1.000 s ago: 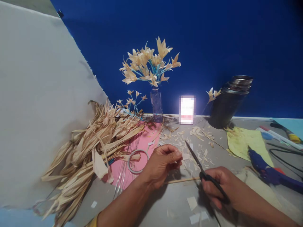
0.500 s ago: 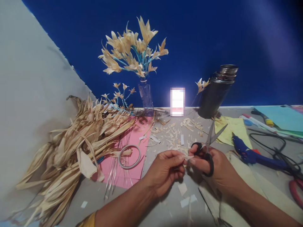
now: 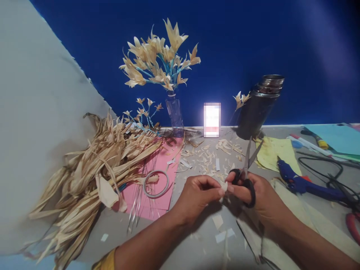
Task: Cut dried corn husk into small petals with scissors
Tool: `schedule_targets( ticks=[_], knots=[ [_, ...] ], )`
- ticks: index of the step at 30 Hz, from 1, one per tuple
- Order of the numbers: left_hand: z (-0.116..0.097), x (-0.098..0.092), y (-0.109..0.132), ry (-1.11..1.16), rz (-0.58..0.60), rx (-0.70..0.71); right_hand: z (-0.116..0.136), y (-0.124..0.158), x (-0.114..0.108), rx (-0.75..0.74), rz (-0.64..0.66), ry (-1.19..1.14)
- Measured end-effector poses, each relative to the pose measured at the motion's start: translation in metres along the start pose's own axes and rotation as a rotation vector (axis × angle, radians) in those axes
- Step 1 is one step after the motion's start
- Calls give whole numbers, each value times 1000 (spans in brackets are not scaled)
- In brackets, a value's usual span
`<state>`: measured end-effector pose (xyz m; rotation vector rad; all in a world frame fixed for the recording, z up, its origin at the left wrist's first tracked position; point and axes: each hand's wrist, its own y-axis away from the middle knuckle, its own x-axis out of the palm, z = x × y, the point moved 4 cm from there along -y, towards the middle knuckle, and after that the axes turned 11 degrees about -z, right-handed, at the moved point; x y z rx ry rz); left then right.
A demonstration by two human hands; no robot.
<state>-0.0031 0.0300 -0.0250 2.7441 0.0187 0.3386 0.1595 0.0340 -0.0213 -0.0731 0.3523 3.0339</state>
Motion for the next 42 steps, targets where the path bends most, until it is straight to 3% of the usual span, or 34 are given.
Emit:
schedule_targets(
  ticks=[3, 7, 12, 20, 32, 42],
  knots=[
    [0, -2, -1, 186, -70, -90, -3, 3, 7, 7, 123, -19],
    [-7, -5, -1, 300, -153, -17, -16, 14, 23, 26, 360, 32],
    [-8, -5, -1, 344, -175, 5, -29, 22, 32, 61, 476, 95],
    [-6, -6, -2, 309, -179, 50, -21, 22, 32, 15, 510, 148],
    [-6, -5, -1, 292, -150, 64, -23, 21, 34, 115, 444, 117],
    [-8, -4, 1, 288, -144, 67, -20, 24, 35, 72, 469, 139]
  ],
)
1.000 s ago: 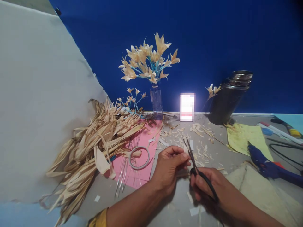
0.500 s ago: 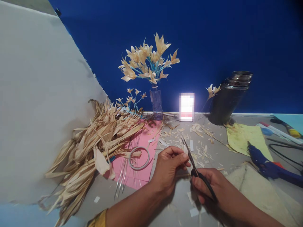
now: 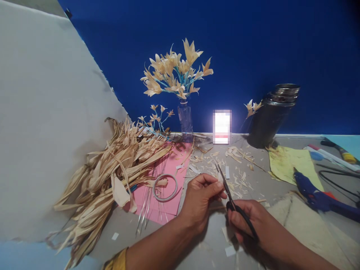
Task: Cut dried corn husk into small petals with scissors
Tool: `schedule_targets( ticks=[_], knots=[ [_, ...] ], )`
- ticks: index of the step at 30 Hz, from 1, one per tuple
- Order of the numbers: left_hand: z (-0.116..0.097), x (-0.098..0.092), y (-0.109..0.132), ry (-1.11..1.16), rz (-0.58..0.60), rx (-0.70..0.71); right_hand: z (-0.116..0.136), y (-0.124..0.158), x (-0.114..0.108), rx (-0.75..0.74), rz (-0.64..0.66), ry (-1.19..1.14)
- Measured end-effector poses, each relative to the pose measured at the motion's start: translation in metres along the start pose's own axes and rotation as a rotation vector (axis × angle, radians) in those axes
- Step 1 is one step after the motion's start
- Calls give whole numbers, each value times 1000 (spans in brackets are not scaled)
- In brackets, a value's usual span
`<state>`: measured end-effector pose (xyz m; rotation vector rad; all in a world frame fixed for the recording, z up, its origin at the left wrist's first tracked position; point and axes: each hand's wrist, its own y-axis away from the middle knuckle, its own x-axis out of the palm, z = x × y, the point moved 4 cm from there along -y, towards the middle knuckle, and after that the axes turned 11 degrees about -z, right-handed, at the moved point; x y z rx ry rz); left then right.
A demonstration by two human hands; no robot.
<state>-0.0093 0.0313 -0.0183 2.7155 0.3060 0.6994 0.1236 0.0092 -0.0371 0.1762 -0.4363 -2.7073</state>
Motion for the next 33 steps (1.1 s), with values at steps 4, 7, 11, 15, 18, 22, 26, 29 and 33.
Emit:
schedule_targets(
  ticks=[4, 7, 11, 15, 18, 22, 26, 29, 33],
  knots=[
    [0, -1, 0, -4, -1, 3, -1, 0, -2, 5, -7, 25],
    [1, -2, -1, -12, -5, 5, -3, -1, -2, 9, 14, 11],
    [1, -2, -1, -20, -14, 3, -2, -2, -1, 8, 17, -15],
    [1, -2, 0, -15, -12, -6, -1, -1, 0, 19, 11, -32],
    [1, -1, 0, -1, -3, -16, -2, -2, -3, 7, -44, -51],
    [3, 0, 2, -26, 26, -54, -2, -6, -17, -4, -247, -140],
    [6, 2, 4, -107, 67, -74, 7, -7, -34, -60, -456, -173],
    [9, 5, 6, -155, 122, -82, 12, -6, -39, -69, -474, -190],
    [11, 7, 8, -230, 187, -91, 15, -4, -38, -73, -391, -169]
  ],
)
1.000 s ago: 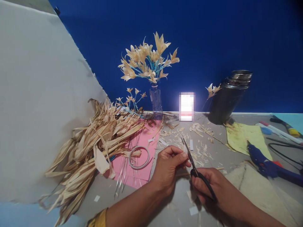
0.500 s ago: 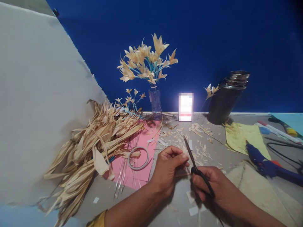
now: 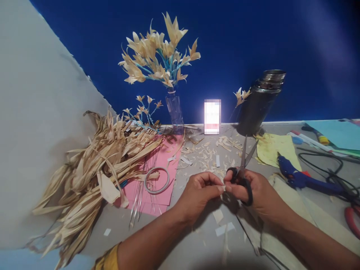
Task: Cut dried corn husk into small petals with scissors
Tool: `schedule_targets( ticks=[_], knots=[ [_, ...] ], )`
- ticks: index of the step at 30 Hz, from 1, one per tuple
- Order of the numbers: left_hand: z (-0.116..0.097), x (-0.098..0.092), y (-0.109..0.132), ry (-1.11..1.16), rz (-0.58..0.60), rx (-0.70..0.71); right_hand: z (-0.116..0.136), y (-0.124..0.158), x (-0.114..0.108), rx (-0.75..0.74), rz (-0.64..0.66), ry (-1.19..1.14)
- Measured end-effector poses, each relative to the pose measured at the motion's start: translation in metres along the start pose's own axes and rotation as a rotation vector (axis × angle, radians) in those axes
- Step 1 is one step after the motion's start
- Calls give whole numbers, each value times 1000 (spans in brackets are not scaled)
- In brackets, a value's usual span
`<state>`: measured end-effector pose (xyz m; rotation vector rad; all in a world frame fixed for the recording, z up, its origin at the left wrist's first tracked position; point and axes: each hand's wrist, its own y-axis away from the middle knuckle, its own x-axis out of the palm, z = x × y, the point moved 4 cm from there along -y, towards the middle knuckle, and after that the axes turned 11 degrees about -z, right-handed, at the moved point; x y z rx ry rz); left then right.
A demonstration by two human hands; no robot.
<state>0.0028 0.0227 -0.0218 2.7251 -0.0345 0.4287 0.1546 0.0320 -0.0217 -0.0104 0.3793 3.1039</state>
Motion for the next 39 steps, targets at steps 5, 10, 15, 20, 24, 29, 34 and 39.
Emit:
schedule_targets(
  ticks=[5, 10, 15, 20, 24, 29, 34, 39],
  knots=[
    [3, 2, 0, -29, 115, -17, 4, 4, 0, 19, 30, 0],
    [5, 4, 0, 55, 248, -26, 5, 5, 5, 74, 117, -162],
    [7, 5, -1, 213, 312, -125, 7, 6, 12, 124, 261, -357],
    [7, 3, -3, 121, 198, -70, 3, 2, 5, 86, 134, -204],
    [8, 0, -6, 80, 121, -51, 1, -3, -4, 42, -43, -71],
    [4, -2, -7, 41, 100, -13, 10, -5, -10, -63, -70, 16],
    [1, -1, -4, 37, 100, -25, 10, -1, -6, -117, 26, 121],
    [9, 4, -3, 229, 84, -93, 4, 0, -4, -141, -137, 37]
  ],
)
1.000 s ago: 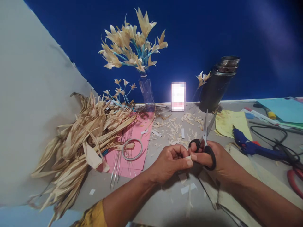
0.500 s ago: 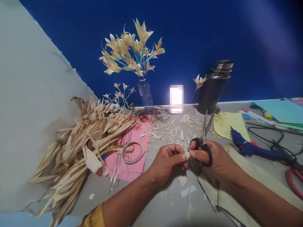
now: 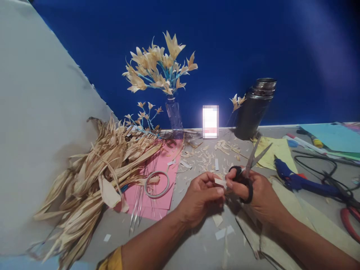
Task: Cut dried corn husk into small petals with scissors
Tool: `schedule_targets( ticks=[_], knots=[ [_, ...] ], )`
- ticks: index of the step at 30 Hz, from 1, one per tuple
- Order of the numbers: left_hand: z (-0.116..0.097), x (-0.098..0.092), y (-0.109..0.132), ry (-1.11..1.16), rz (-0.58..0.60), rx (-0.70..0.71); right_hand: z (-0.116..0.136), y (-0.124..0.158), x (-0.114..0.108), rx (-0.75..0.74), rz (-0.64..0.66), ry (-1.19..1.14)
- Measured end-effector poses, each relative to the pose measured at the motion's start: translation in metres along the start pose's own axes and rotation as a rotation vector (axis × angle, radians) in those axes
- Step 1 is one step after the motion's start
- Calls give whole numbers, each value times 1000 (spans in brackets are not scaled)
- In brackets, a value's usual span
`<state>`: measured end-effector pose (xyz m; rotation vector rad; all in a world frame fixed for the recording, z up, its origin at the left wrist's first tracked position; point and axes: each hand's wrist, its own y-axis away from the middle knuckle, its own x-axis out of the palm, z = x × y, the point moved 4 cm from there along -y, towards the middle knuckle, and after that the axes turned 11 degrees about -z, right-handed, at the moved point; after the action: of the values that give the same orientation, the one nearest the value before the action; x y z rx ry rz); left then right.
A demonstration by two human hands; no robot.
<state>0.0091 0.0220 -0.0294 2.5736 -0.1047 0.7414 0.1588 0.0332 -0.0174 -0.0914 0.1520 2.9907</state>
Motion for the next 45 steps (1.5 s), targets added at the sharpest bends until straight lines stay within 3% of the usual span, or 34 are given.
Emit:
schedule_targets(
  ticks=[8, 16, 20, 30, 38, 41, 45],
  knots=[
    [5, -3, -3, 94, -119, 37, -8, 10, 14, 31, 84, -18],
    [-20, -12, -1, -114, -206, 217, -9, 18, 27, 148, 544, 103],
    [-27, -13, 0, -182, -205, 282, -10, 19, 26, 134, 607, 142],
    [-29, -12, -1, -230, -213, 300, -19, 21, 27, 251, 576, 168],
    [-31, -8, 2, -188, -174, 264, -20, 18, 26, 202, 580, 77],
    [-31, -10, 0, -206, -195, 259, -16, 14, 24, 171, 497, 37],
    [-28, -12, 0, -197, -170, 202, -15, 8, 14, 179, 262, -25]
  ],
)
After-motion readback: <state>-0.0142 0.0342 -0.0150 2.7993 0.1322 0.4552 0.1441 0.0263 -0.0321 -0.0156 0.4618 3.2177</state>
